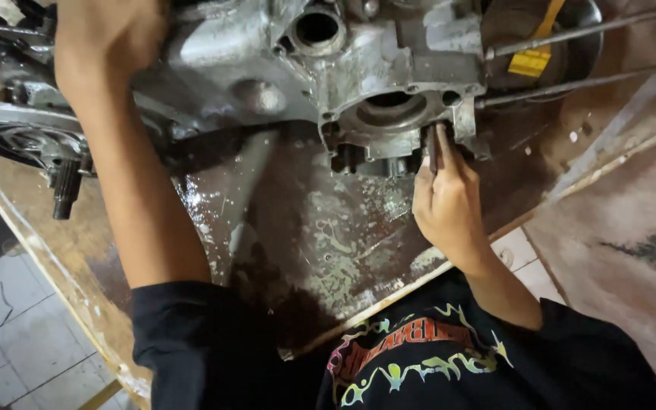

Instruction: Cleaning and preparing a motorcycle engine crankcase using a brush and cloth.

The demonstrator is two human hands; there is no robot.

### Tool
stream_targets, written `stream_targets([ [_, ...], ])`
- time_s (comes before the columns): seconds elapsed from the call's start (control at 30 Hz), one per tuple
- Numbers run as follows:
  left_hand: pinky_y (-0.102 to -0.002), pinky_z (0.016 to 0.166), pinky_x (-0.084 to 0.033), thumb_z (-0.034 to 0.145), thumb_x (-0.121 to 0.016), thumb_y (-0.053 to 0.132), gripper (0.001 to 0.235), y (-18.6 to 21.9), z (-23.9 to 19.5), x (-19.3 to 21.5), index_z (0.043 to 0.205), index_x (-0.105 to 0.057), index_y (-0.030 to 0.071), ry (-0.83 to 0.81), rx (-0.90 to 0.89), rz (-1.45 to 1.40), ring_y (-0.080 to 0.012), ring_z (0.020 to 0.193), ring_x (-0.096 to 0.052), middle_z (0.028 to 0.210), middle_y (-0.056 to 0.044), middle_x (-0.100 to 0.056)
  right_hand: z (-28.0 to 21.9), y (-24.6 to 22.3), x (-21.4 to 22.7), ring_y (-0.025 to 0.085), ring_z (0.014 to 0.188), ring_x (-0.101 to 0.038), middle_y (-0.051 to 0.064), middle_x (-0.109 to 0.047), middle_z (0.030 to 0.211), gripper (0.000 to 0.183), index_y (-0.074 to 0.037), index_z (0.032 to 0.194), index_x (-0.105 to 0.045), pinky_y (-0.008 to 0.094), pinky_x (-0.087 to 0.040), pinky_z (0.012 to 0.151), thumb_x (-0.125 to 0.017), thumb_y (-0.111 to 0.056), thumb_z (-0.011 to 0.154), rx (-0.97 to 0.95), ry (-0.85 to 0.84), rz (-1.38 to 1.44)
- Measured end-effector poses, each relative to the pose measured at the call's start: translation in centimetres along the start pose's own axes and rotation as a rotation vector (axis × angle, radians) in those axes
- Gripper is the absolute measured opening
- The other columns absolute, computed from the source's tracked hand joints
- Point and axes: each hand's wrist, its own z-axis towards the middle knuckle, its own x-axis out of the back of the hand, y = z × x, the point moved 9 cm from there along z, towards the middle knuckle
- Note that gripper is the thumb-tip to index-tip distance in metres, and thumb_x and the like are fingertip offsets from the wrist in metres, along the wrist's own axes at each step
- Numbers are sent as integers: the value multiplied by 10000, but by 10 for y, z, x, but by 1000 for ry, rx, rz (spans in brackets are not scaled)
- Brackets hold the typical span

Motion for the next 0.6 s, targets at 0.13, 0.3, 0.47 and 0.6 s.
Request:
stream_targets([
  [0.13, -440, 608, -446, 1028, -564, 270, 294, 3, 6, -13, 941, -621, -5, -103, 46, -66, -354, 703, -617, 816, -220, -634, 2, 18, -10, 363, 683, -684, 263, -667, 832, 458, 134, 1452, -483, 442, -533, 634, -492, 3, 1013, -140, -132, 119],
  [0.3, -468, 454, -431, 983, -604, 275, 313, 35, 26, 9, 818, -646, 12, -189, 75, -126, -373, 539, -609, 663, -223, -632, 3, -42, 24, 572, 1181, -636, 441, -610, 1293, 498, 114, 1477, -416, 556, -540, 995, -464, 47, 986, 271, -40, -2],
  [0.47, -527, 590, -470, 1047, -567, 385, 421, 58, 25, 11, 1042, -638, -30, -385, 69, -53, -443, 698, -631, 899, -290, -683, -5, 31, -10, 441, 781, -681, 300, -726, 1031, 640, -34, 1571, -474, 474, -526, 747, -458, 8, 932, -441, -264, 145],
  [0.6, -527, 731, -510, 1059, -594, 431, 498, 58, 33, 16, 1249, -659, -25, -343, 75, -140, -460, 906, -664, 1081, -291, -700, 0, -35, 26, 532, 1264, -617, 407, -587, 1397, 616, 74, 1550, -407, 559, -513, 1063, -421, 66, 935, 220, -41, 141],
])
